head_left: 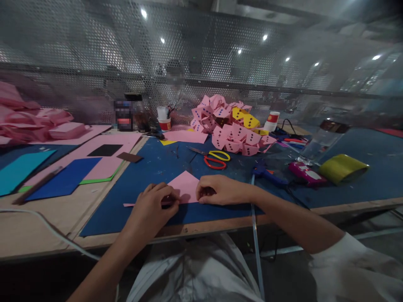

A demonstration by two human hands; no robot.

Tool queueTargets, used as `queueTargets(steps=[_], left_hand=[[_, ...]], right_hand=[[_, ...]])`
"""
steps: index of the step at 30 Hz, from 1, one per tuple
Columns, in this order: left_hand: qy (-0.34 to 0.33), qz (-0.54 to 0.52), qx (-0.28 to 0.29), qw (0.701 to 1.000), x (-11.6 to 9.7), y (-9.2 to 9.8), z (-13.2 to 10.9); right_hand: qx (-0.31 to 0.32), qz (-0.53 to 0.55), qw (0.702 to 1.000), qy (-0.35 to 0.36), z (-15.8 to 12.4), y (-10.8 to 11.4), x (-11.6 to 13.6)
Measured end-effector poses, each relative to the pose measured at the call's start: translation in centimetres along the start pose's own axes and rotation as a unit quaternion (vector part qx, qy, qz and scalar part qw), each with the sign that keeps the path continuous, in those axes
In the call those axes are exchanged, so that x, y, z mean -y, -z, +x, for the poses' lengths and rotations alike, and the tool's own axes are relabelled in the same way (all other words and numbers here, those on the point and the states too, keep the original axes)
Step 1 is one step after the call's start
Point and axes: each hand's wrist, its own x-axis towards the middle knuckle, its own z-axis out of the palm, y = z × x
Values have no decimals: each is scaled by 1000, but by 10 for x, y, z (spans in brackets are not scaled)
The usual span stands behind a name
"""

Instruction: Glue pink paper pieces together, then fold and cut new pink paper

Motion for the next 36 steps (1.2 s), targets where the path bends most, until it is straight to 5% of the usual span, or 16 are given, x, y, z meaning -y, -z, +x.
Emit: queueTargets(steps=[36], left_hand=[[40, -11, -16, 999, 13, 12, -11]], right_hand=[[-5, 4, 1000, 15, -1, -2, -6]])
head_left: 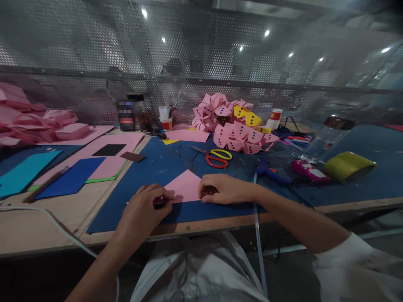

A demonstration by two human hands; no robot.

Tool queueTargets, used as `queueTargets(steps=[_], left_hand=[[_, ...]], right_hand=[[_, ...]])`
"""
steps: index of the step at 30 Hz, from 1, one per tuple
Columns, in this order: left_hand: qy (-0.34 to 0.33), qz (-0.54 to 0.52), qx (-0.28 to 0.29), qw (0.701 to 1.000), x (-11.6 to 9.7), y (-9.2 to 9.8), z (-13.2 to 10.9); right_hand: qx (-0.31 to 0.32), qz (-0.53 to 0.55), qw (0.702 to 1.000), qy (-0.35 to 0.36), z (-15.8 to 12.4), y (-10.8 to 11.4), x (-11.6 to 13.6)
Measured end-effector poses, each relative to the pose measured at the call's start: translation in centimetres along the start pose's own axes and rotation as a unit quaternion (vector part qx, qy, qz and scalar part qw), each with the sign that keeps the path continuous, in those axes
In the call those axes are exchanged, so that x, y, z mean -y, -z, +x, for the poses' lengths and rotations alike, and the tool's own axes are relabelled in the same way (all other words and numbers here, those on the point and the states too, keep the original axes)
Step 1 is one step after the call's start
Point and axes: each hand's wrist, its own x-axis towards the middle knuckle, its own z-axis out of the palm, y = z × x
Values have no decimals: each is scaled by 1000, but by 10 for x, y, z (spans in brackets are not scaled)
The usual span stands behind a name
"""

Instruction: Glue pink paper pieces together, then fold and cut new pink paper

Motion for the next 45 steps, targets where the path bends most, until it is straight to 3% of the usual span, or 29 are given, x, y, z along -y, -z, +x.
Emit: queueTargets(steps=[24, 37, 45], left_hand=[[19, 24, -8, 999, 22, 9, -7], [24, 64, -34, 997, 7, 9, -9], [16, 52, -27, 998, 13, 9, -10]], right_hand=[[2, 3, 1000, -2, -1, 1, 3], [3, -3, 1000, 2, 0, 0, 2], [-2, 0, 1000, 3, -1, 0, 1]])
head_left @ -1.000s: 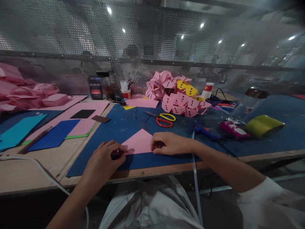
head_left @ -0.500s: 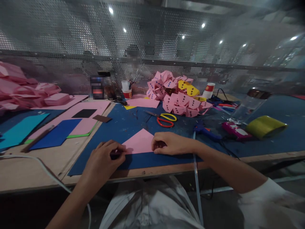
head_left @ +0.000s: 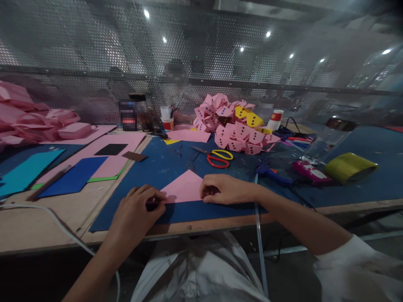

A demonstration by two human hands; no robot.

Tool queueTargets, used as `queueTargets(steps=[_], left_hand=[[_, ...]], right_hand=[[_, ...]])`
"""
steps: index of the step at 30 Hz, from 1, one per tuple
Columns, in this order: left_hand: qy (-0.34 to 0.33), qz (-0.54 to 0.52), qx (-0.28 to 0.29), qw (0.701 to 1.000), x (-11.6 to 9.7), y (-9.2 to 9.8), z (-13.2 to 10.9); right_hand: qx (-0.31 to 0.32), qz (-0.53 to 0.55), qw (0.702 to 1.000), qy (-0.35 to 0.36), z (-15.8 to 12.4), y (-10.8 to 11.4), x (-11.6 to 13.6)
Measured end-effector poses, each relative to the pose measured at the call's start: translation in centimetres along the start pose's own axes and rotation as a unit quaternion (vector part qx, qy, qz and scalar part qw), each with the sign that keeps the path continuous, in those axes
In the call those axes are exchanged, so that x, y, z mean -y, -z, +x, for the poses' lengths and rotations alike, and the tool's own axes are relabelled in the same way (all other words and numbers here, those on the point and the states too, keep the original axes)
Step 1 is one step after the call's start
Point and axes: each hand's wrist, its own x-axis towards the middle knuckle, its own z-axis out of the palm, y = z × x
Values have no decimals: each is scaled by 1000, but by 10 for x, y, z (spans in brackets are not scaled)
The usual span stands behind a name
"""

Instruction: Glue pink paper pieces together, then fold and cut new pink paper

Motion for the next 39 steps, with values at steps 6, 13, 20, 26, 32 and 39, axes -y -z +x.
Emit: queueTargets(steps=[6, 13, 20, 26, 32, 39], left_hand=[[-7, 0, -12, 1000, 2, -1, 0], [22, 15, -13, 1000, 10, 5, -3], [15, 12, -9, 1000, 14, 8, -2], [17, -19, 4, 1000, 9, 8, 1], [20, 7, -6, 1000, 9, 5, 1], [22, 20, -10, 1000, 11, 5, 0]], right_hand=[[1, -2, 1000, -2, 0, 0, 1], [4, -3, 1000, -4, 0, 0, 1], [9, -5, 1000, -12, 0, 1, 3], [5, -1, 1000, -15, 0, 0, 3], [6, 3, 1000, -14, 0, 0, 3], [5, 0, 1000, -12, 0, 0, 3]])
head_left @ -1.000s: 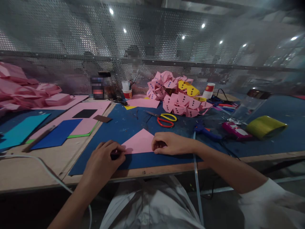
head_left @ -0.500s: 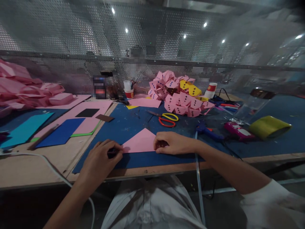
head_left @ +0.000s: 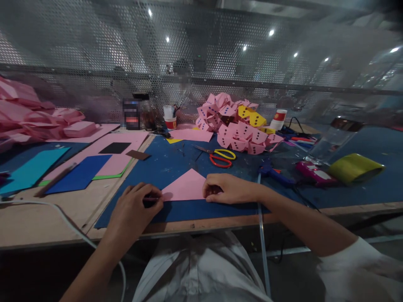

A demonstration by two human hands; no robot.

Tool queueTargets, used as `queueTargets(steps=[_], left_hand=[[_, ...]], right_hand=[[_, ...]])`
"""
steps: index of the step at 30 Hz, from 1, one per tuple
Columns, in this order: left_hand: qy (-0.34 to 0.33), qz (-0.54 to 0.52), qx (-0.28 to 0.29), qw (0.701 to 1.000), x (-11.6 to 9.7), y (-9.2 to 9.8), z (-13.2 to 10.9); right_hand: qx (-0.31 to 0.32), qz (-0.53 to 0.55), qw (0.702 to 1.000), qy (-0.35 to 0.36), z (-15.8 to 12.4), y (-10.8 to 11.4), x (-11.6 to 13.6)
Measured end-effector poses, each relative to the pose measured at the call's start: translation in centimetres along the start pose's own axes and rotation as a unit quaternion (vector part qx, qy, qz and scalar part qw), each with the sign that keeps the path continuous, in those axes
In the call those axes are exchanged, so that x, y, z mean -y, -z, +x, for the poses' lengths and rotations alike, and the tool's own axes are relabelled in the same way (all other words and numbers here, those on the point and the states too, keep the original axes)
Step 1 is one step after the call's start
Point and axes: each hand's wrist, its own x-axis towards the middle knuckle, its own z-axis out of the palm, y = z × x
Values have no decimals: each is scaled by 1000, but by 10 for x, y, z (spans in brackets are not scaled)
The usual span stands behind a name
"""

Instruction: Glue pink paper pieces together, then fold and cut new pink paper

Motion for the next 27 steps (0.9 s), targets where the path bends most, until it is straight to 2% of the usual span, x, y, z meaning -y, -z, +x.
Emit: queueTargets(steps=[13, 21, 27], left_hand=[[-1, -23, 1, 1000, 19, 1, -6], [-7, -23, -20, 1000, 18, 3, -6], [5, -31, -16, 999, 17, 7, -6]], right_hand=[[-2, 3, 1000, -3, 0, -1, -1], [0, 3, 1000, -10, 0, 0, 1], [0, 4, 1000, -8, 0, 0, 1]])
